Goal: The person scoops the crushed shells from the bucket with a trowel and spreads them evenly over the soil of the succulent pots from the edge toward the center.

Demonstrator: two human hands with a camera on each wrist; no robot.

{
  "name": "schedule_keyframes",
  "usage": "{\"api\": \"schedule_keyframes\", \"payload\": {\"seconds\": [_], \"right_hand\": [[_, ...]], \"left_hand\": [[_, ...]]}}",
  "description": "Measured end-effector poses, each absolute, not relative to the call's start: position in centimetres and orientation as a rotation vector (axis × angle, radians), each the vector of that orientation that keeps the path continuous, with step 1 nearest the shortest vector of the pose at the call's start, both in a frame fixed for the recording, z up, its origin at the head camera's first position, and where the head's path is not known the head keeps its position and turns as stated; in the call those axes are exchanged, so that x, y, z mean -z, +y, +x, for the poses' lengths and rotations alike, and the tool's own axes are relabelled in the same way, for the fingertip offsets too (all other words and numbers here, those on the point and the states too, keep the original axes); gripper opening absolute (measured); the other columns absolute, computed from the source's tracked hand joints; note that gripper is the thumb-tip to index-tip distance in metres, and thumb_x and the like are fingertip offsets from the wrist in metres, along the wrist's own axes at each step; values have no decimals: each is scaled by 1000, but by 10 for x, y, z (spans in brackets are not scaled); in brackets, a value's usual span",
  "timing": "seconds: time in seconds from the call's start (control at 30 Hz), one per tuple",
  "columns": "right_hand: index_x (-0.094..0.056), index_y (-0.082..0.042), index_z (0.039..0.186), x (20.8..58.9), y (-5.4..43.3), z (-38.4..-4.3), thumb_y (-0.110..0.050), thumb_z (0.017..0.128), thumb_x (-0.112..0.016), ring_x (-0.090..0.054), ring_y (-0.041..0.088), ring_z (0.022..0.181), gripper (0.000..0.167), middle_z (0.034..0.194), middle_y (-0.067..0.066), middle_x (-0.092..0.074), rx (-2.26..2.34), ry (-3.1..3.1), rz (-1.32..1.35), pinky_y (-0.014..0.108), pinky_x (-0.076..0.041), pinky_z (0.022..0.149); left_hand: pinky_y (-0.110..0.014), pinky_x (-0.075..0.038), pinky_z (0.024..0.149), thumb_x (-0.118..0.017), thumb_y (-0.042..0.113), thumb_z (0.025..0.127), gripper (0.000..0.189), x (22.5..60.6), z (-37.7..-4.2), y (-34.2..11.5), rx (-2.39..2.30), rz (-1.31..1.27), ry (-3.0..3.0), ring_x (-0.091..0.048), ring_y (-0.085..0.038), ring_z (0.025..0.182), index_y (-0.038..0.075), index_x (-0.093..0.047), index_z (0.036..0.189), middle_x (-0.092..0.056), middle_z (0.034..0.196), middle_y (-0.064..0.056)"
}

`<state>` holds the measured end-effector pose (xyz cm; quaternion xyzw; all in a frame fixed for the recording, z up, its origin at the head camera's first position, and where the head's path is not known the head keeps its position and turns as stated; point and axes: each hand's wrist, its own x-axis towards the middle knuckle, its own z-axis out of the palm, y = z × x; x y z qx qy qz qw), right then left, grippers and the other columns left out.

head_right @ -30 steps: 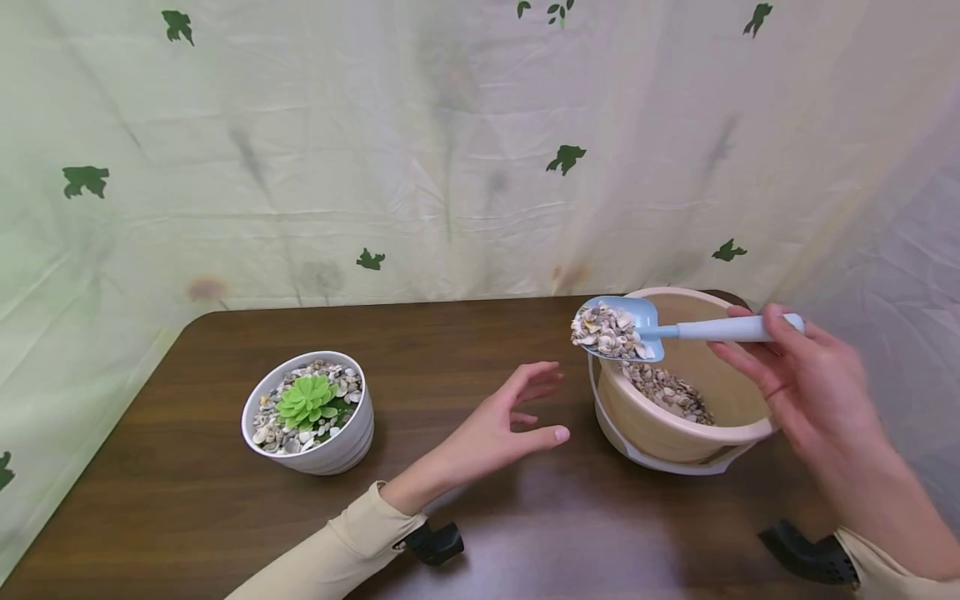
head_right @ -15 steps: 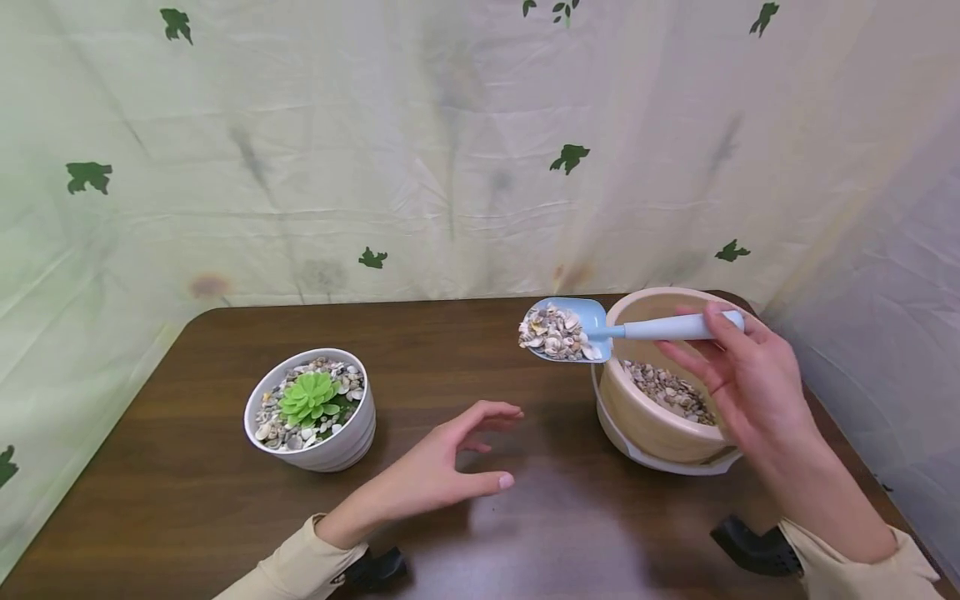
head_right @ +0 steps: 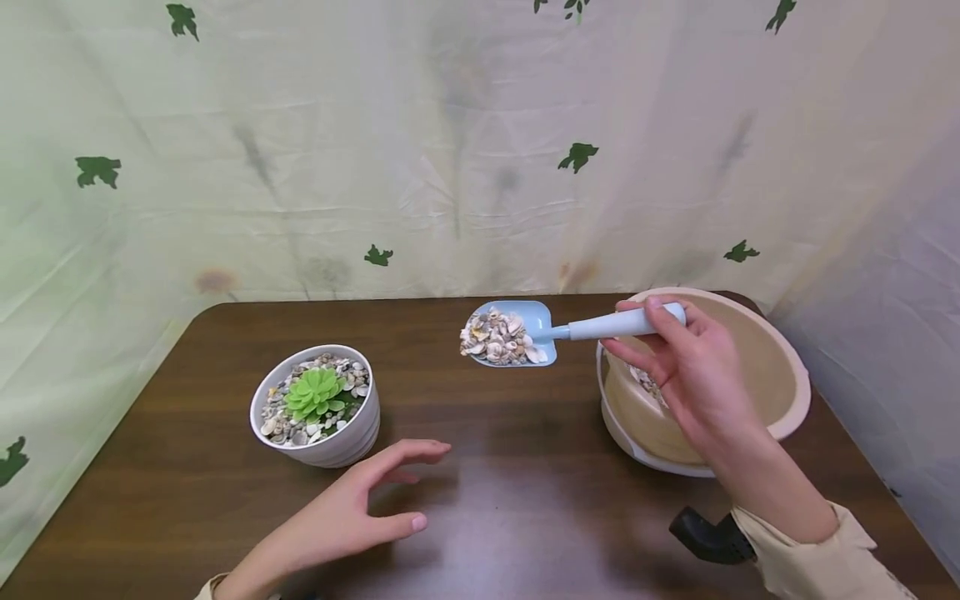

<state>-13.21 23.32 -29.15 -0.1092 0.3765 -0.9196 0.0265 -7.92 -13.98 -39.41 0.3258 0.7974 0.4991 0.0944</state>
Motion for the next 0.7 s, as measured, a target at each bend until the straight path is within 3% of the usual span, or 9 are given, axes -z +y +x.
{"api": "schedule_keyframes", "payload": {"seconds": [0.3,0.5,0.7], "right_hand": [[-60,3,96,293,195,-133,-3,100,-53,-66,28,106,10,105,14,-57,2771,1343,-268,49,-49,86],[-57,1,96,300,173,-134,-7,99,-57,-66,26,103,9,104,14,-63,2725,1411,-207,48,-49,87],[-55,0,96,307,158,-140,-7,99,-58,-66,26,101,8,102,15,-68,2723,1426,-170,48,-50,86]], "left_hand": [[-34,-47,94,-76,2,83,64,398,-62,-199,-1664,1046,2316,-51,-24,125,13,-51,140,-52,141,-7],[-30,-49,89,-72,-12,78,56,397,-57,-248,-1702,1023,2417,-56,-22,118,0,-57,130,-59,129,-17],[-25,-50,86,-71,-6,85,46,389,-57,-287,-1647,607,2624,-62,-17,110,8,-58,128,-63,123,-14]]}}
